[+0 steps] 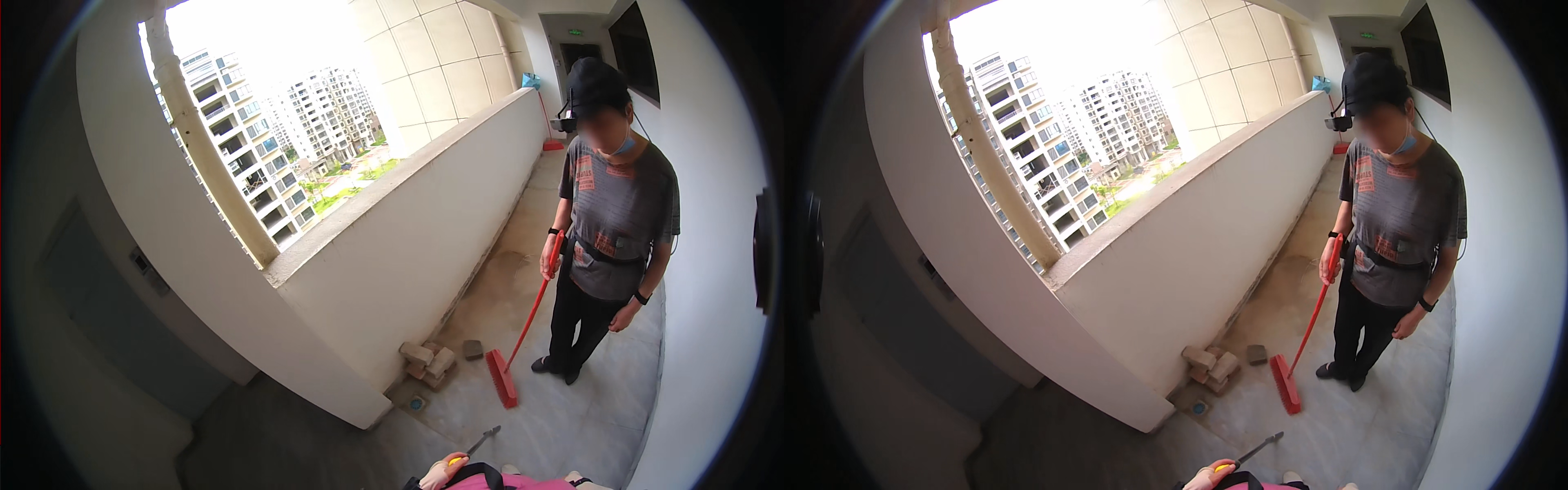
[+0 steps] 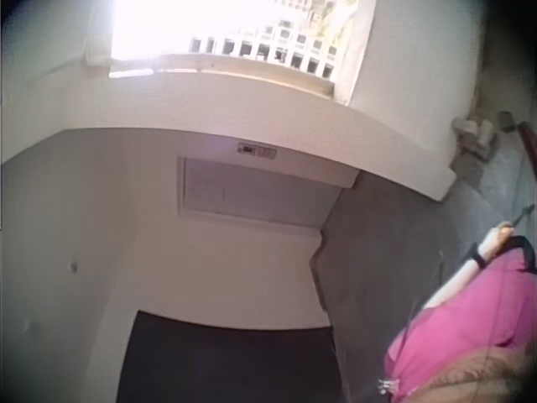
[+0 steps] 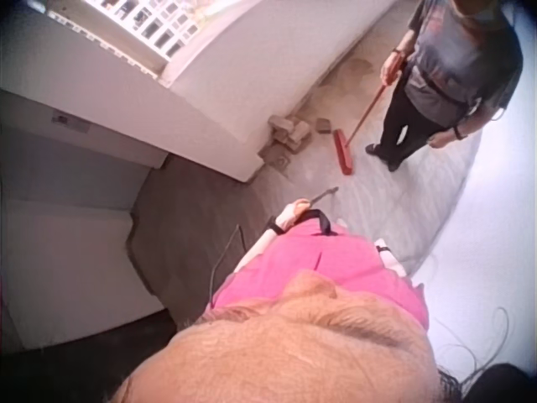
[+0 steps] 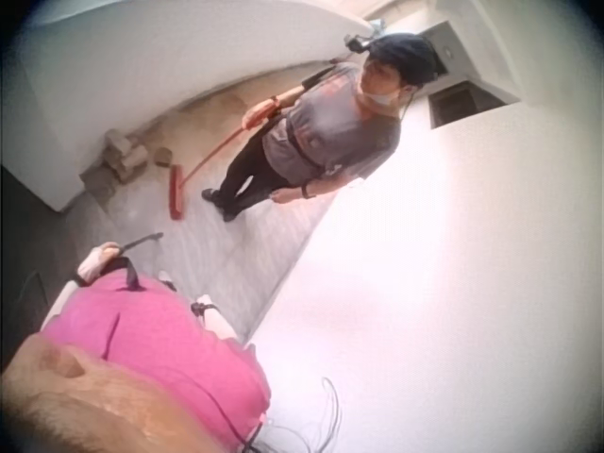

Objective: Scraping residue from a concrete floor in a hallway or balcony area.

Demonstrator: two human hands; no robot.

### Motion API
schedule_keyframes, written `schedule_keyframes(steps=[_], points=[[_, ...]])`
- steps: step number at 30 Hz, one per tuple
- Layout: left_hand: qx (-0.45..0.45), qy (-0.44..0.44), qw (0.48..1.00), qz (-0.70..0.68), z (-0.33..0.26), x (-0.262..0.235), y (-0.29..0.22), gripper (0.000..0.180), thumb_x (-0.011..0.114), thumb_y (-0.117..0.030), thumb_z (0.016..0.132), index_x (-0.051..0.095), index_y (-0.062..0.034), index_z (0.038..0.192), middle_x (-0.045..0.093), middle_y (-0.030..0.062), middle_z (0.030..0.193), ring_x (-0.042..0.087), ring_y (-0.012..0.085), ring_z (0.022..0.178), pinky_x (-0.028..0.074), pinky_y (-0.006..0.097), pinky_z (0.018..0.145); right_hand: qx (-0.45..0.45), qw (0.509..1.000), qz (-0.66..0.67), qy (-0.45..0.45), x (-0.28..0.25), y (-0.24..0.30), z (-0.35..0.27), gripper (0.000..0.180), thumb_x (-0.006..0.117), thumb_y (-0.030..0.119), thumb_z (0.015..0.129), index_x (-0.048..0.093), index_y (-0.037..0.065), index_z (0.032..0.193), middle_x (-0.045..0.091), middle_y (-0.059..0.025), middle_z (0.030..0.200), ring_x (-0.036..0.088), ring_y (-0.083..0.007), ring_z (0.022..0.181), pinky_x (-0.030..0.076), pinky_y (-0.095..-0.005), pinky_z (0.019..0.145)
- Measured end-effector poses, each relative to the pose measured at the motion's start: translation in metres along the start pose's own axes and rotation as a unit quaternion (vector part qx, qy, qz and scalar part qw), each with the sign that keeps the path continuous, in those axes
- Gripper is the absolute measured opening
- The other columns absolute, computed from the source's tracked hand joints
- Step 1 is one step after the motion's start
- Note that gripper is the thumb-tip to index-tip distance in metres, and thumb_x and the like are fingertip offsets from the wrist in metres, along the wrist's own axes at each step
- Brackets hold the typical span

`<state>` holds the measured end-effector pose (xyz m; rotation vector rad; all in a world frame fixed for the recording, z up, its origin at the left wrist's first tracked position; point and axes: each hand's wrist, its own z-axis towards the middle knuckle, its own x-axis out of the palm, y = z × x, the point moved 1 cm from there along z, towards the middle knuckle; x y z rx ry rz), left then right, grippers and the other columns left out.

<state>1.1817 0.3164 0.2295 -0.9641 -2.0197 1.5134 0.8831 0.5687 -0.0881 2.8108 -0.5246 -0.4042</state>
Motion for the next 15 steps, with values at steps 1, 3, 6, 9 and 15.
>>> schedule_keyframes(steps=[1,3,6,9,15], points=[[0.0,0.004,1.0,0.002,-0.001,0.001,-0.002,0.024,0.042,-0.018,0.078,0.051,-0.0019,0.093,0.051,0.0139,0.096,0.051,0.0214,0.083,0.04,0.027,0.07,-0.015,1.0,0.008,0.004,0.005,0.006,0.0,0.029,0.044,0.016,0.078,0.036,-0.002,0.099,0.052,-0.0208,0.088,0.051,-0.0352,0.08,0.043,-0.0451,0.061],[-0.002,-0.015,1.0,-0.02,0.0,0.003,-0.004,0.027,0.044,-0.022,0.078,0.051,-0.0018,0.094,0.054,0.0116,0.087,0.051,0.0164,0.077,0.04,0.025,0.066,-0.046,0.998,0.039,0.014,0.014,0.019,0.0,0.028,0.044,0.013,0.078,0.035,-0.003,0.099,0.053,-0.021,0.086,0.053,-0.0348,0.076,0.044,-0.0442,0.059],[-0.012,-0.033,0.999,-0.033,0.003,0.008,0.006,0.028,0.046,-0.024,0.077,0.051,-0.0028,0.095,0.055,0.0083,0.077,0.05,0.0131,0.07,0.04,0.023,0.06,-0.089,0.992,0.084,0.025,0.025,0.034,-0.002,0.026,0.044,0.009,0.077,0.035,-0.004,0.099,0.054,-0.0213,0.082,0.056,-0.0343,0.071,0.046,-0.0429,0.056],[-0.01,-0.029,0.999,-0.037,0.002,0.013,0.007,0.028,0.046,-0.025,0.077,0.051,-0.0032,0.094,0.054,0.006,0.072,0.049,0.0114,0.065,0.039,0.022,0.055,-0.115,0.986,0.109,0.046,0.029,0.034,0.003,0.026,0.044,0.006,0.076,0.034,-0.004,0.099,0.055,-0.0204,0.076,0.057,-0.0333,0.061,0.046,-0.0415,0.05],[0.007,-0.039,0.999,-0.033,0.001,0.014,0.002,0.03,0.046,-0.027,0.077,0.05,-0.0044,0.096,0.054,0.0049,0.071,0.048,0.0108,0.061,0.038,0.022,0.051,-0.104,0.991,0.083,0.014,0.031,0.017,0.013,0.026,0.045,0.006,0.077,0.035,-0.003,0.098,0.057,-0.0193,0.072,0.057,-0.0315,0.057,0.046,-0.0414,0.052]])
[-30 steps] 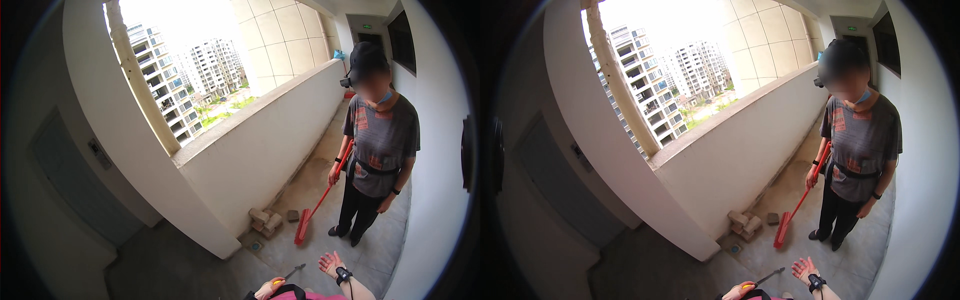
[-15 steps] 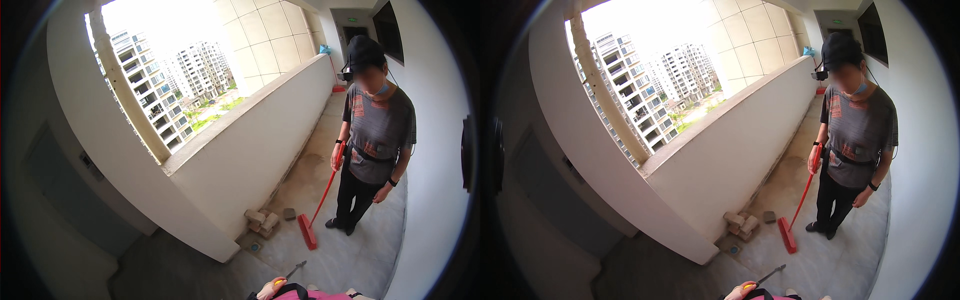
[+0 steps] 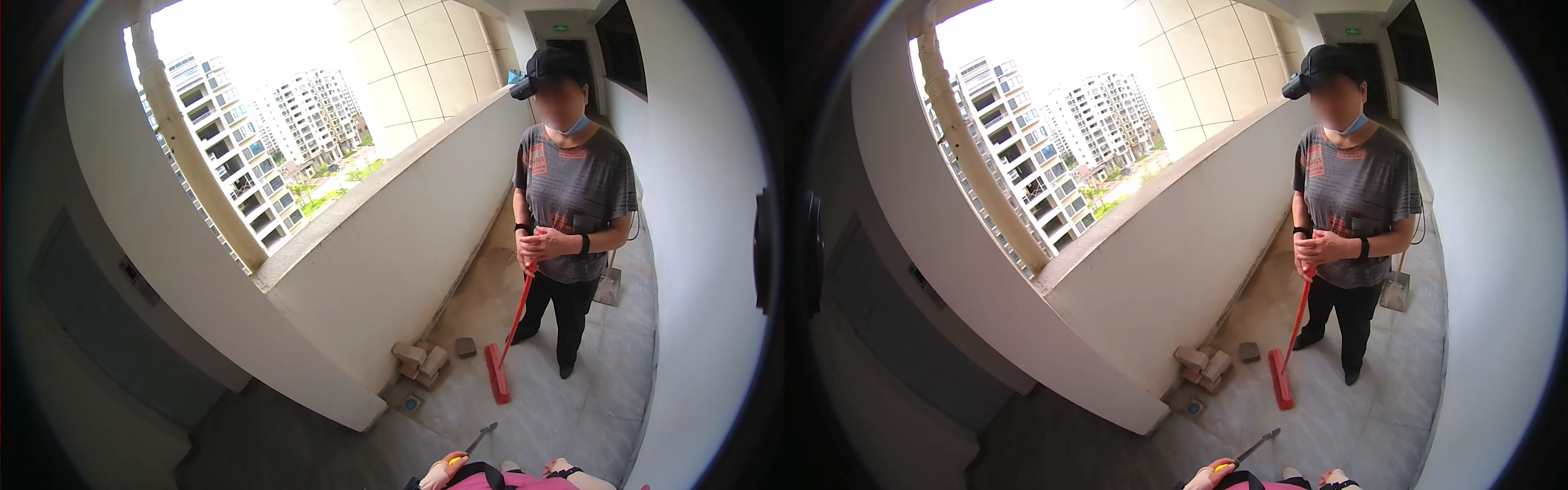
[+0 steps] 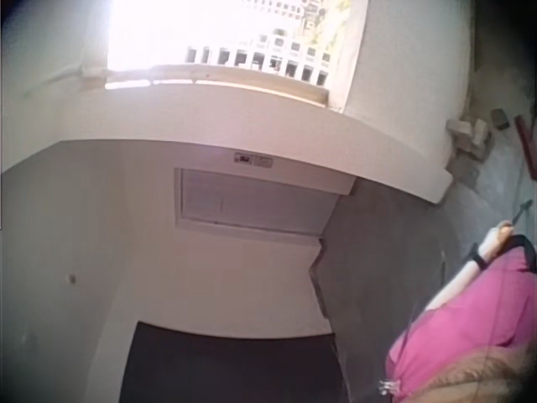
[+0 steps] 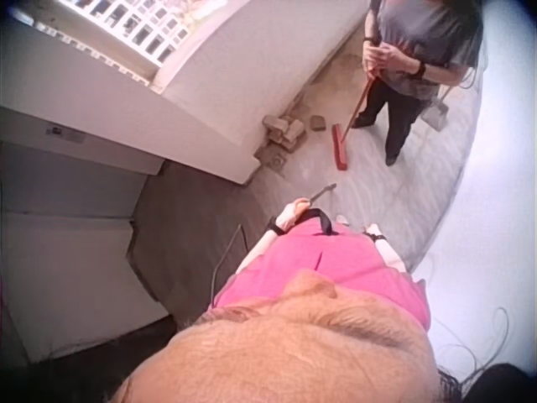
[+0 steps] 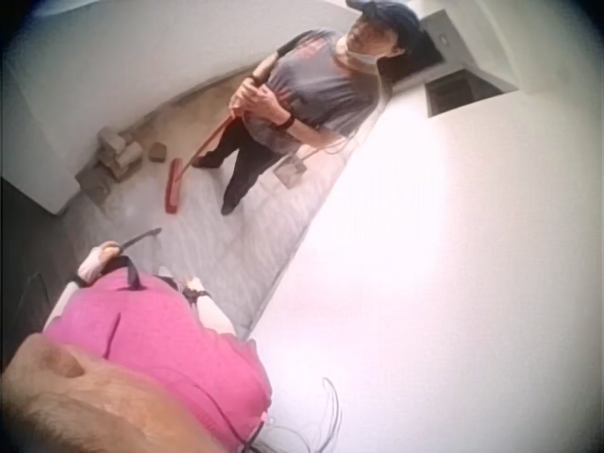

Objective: Scraping residue from a concrete floor in a hallway or balcony area.

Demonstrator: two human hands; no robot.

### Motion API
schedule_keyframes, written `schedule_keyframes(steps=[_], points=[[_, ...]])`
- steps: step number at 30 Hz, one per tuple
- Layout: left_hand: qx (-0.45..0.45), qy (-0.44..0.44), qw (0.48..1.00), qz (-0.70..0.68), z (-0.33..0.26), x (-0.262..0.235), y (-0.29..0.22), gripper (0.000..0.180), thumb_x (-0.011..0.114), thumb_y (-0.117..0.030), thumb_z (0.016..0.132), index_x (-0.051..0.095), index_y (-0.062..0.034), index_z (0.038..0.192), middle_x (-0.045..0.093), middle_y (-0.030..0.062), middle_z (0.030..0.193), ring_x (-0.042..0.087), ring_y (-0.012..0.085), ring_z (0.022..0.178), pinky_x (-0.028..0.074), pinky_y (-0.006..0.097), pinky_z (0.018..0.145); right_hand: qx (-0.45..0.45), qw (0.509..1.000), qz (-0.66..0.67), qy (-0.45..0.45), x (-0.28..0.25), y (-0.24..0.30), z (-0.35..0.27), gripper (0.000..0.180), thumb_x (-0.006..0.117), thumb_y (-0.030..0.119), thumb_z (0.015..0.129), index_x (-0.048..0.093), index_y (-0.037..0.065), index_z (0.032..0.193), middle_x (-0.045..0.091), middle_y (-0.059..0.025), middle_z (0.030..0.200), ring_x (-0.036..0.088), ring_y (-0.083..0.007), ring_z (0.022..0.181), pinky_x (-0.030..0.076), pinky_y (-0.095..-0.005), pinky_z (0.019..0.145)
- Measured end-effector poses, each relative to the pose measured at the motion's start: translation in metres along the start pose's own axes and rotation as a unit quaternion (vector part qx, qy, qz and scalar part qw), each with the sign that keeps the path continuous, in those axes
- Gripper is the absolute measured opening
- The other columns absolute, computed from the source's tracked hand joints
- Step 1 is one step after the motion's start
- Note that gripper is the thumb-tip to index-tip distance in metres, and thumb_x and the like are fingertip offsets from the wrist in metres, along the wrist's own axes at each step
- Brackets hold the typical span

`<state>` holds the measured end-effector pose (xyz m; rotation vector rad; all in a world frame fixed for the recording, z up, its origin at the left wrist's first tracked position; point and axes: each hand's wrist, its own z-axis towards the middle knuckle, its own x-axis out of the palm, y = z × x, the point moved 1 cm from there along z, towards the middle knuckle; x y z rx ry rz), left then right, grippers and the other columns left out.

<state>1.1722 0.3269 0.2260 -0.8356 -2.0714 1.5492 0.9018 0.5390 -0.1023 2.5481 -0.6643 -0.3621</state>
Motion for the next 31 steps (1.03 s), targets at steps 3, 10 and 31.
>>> schedule_keyframes(steps=[3,10,31], points=[[-0.009,-0.002,1.0,0.003,0.001,0.001,0.002,0.031,0.046,-0.027,0.077,0.05,-0.0046,0.097,0.053,0.0044,0.07,0.047,0.0106,0.059,0.037,0.022,0.049,0.181,0.977,-0.109,-0.021,-0.026,-0.037,0.037,0.031,0.045,0.018,0.077,0.038,0.003,0.104,0.056,-0.0158,0.09,0.057,-0.0274,0.078,0.044,-0.0385,0.069],[-0.014,-0.004,1.0,-0.001,0.0,0.003,0.003,0.031,0.046,-0.027,0.077,0.05,-0.0041,0.097,0.053,0.0042,0.07,0.047,0.0105,0.057,0.037,0.022,0.048,-0.099,0.682,-0.714,0.121,-0.05,-0.061,0.052,0.038,0.04,0.032,0.077,0.043,0.014,0.11,0.048,-0.0023,0.111,0.045,-0.0171,0.102,0.035,-0.0304,0.085],[-0.109,0.0,0.991,0.078,0.008,-0.01,0.032,0.04,0.057,-0.036,0.071,0.049,-0.0125,0.103,0.056,0.0073,0.079,0.053,0.014,0.077,0.041,0.025,0.07,0.016,0.97,-0.232,0.072,0.022,0.056,-0.031,0.032,0.047,0.013,0.077,0.037,0.004,0.106,0.058,-0.0137,0.075,0.058,-0.0271,0.059,0.046,-0.0355,0.054]])
